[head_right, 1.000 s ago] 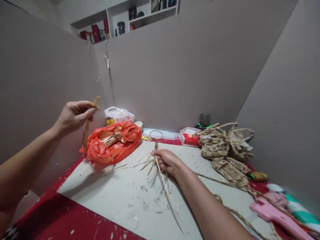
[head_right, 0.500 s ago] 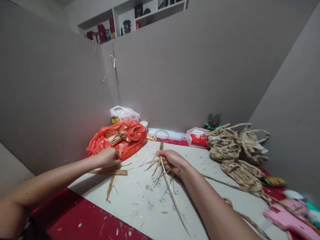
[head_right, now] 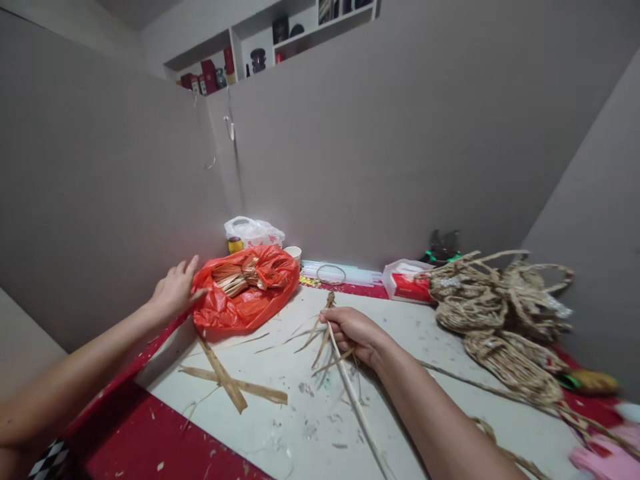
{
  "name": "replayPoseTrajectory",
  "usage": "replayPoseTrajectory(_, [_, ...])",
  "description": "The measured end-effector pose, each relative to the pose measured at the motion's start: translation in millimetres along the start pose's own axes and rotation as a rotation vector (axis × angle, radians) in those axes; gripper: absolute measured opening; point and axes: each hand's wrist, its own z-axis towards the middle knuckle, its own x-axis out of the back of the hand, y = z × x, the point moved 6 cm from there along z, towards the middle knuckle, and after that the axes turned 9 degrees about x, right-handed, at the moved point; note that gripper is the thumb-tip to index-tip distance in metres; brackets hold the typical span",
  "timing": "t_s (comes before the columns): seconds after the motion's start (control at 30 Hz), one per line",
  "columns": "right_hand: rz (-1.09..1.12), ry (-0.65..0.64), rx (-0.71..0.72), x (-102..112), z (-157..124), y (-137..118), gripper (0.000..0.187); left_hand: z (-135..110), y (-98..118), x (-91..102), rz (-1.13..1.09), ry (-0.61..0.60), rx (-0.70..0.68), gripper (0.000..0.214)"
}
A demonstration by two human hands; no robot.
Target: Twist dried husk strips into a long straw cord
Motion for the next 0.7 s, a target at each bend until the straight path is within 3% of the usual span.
replayPoseTrajectory(0.07, [-0.014, -0.004, 0.002, -1, 0, 0, 0.019, 7, -18, -24.1, -0.082, -0.19, 0.044, 0.069])
replayPoseTrajectory(0.13, [-0.024, 0.001, 0.001, -1, 1, -1, 0.019, 9, -20, -32.0, -0.332, -0.256, 0.027, 0.056])
replayPoseTrajectory(0.23, [-0.025, 0.001, 0.004, -3, 1, -1, 0.018, 16, 5, -11.7, -0.879, -0.21, -0.064, 0.042])
replayPoseTrajectory(0.33, [-0.019, -0.001, 0.006, -3, 1, 0, 0.018, 40, 55, 17.4, -1.202, -0.151, -0.227, 0.036])
replayPoseTrajectory(0.43, [-0.026, -0.013, 0.013, -3, 2, 0, 0.018, 62, 121, 16.6, -1.116, -0.194, -0.455, 0.044])
replayPoseTrajectory(0.53, [-0.038, -0.025, 0.038, -3, 1, -2, 0.016, 70, 169, -19.0, -0.971, -0.271, -0.539, 0.067])
replayPoseTrajectory(0.6, [-0.047, -0.024, 0.047, -2, 1, -4, 0.015, 68, 186, -48.8, -0.683, -0.243, -0.547, 0.065])
replayPoseTrajectory(0.7, [-0.051, -0.034, 0.047, -1, 2, -5, 0.014, 74, 187, -72.7, -0.556, -0.183, -0.448, 0.028])
